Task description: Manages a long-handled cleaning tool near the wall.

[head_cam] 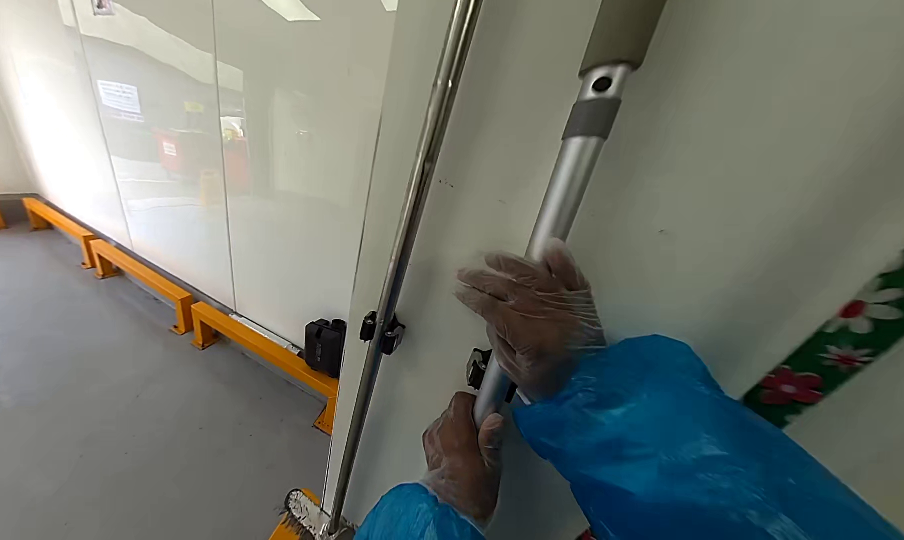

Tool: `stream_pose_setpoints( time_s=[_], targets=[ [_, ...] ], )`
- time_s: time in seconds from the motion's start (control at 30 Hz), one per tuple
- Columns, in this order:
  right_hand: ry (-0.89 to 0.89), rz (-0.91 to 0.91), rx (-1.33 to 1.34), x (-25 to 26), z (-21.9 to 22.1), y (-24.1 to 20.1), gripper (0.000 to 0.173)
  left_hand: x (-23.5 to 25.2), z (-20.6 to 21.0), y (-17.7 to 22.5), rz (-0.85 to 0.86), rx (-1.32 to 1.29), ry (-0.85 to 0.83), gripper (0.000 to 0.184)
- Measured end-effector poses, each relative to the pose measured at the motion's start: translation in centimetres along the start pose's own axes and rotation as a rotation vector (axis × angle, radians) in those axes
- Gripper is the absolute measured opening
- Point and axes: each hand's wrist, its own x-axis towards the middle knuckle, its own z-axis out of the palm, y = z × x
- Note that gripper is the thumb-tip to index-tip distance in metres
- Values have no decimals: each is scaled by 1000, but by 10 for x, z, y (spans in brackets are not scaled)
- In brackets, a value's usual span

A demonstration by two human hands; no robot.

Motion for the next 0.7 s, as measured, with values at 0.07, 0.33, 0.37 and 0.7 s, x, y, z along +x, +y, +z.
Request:
stream_pose_setpoints(
  time_s=[0.07, 0.33, 0.37, 0.7],
  targets=[
    [27, 44, 54, -5, 5, 1, 35, 3, 11, -8, 79, 20, 96, 75],
    [48, 170, 7, 0, 8, -12, 37, 4, -2, 0, -25, 57, -51, 62],
    [78, 188, 1, -1, 9, -13, 38, 4, -6, 5, -72, 54, -100, 57],
    [320, 496, 126, -4, 28, -20, 73, 3, -18, 30, -207, 108, -149, 34]
  ],
)
